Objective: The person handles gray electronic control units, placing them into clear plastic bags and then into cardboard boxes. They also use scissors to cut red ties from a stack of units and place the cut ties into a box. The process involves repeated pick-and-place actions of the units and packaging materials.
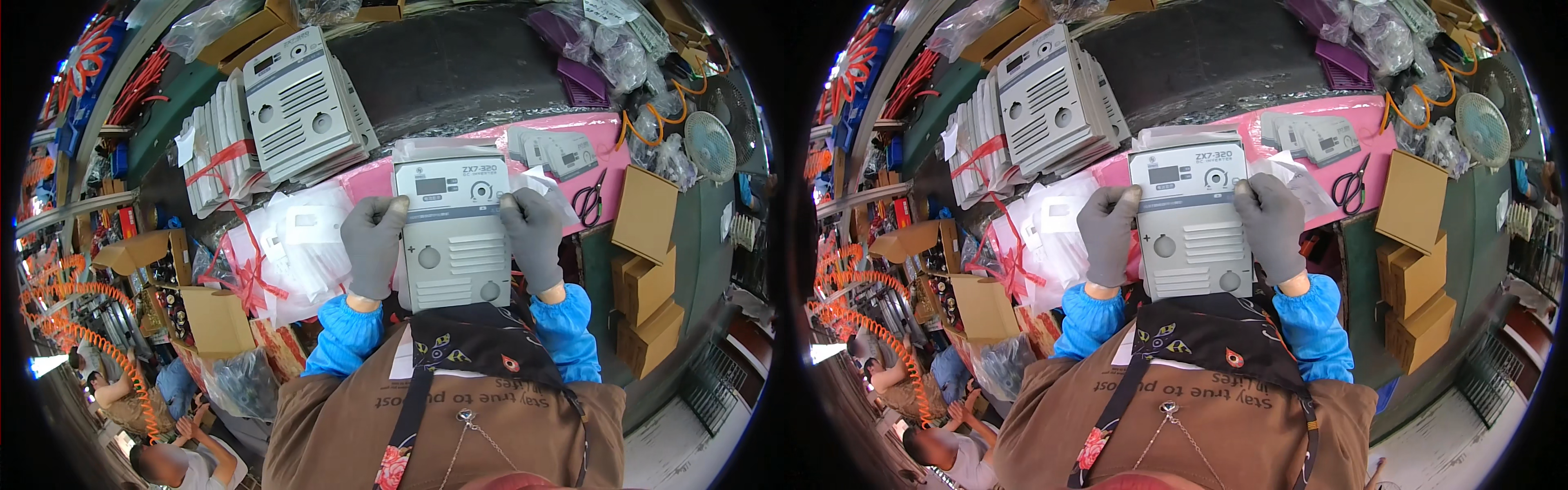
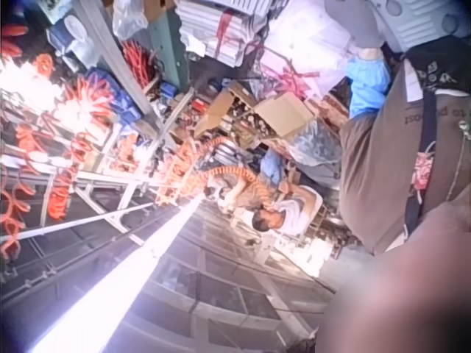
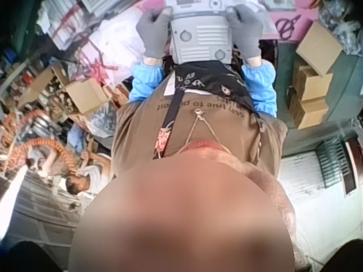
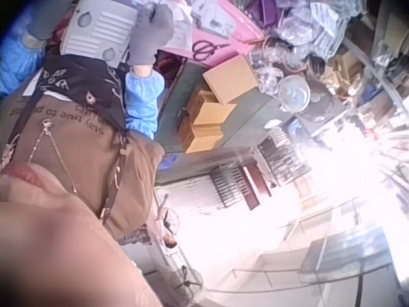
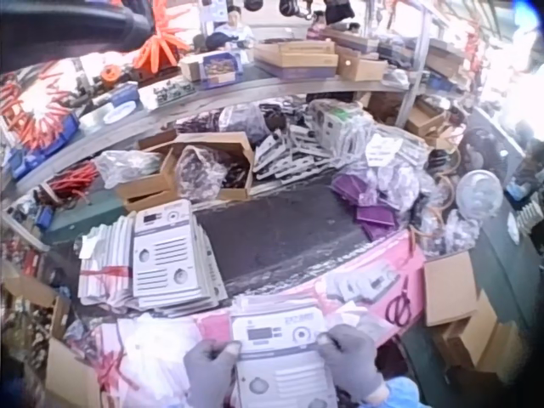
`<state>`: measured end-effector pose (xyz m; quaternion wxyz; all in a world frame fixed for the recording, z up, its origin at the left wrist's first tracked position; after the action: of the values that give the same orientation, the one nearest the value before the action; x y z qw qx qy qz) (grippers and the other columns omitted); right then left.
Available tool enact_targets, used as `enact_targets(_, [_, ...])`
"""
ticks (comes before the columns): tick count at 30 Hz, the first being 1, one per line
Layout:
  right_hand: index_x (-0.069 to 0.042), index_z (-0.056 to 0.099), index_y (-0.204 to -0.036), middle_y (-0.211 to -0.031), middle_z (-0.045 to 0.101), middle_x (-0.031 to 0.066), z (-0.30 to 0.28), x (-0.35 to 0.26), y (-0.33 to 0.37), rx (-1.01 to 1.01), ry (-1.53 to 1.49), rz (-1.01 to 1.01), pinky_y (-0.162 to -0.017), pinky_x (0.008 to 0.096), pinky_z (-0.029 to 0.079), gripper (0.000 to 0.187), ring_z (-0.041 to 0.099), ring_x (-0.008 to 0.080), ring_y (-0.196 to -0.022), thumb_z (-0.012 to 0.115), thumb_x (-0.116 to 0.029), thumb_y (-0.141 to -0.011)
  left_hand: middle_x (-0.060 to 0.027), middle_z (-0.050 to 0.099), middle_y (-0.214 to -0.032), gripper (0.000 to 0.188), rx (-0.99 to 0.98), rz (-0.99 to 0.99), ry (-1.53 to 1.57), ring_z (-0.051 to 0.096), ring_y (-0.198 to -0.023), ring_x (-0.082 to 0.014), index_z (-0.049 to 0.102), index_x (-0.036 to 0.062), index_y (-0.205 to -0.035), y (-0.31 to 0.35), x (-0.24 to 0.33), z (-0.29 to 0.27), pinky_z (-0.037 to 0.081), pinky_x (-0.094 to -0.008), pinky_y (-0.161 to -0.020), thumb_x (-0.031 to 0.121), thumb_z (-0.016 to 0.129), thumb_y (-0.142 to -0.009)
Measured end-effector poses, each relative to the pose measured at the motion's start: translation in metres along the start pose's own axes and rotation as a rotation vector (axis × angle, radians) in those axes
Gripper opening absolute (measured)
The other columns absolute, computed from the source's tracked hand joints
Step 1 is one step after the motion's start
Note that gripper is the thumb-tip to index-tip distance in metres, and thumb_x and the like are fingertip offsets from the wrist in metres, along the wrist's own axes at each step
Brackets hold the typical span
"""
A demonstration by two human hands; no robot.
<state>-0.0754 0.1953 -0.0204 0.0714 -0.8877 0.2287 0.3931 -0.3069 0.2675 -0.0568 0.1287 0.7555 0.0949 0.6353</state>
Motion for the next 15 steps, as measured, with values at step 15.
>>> enact_targets(15, [0.001, 0.054, -0.077, -0.069, 0.049, 0.0156, 0.0007, 0.0005, 0.0005, 0.0, 0.006, -0.009, -0.058, 0.0386, 0.04, 0.025, 0.048, 0.0281, -0.059, 0.062, -0.019, -0.091, -0.0023, 0.064, -0.072, 0.024, 0.026, -0.062, 0.018, 0.054, -0.066, -0.0075, 0.071, -0.0025, -0.088, 0.0026, 0.0092, 0.0021, 0.045, -0.0254, -0.06, 0.022, 0.074, -0.087])
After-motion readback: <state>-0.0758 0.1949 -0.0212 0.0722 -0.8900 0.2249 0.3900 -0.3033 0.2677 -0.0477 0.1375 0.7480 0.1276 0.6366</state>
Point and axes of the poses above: each hand's wrist, its own y-axis away from the middle knuckle, its own z-axis out of the palm, x = y × z, the point moved 3 cm from there along -y, towards the middle knuckle
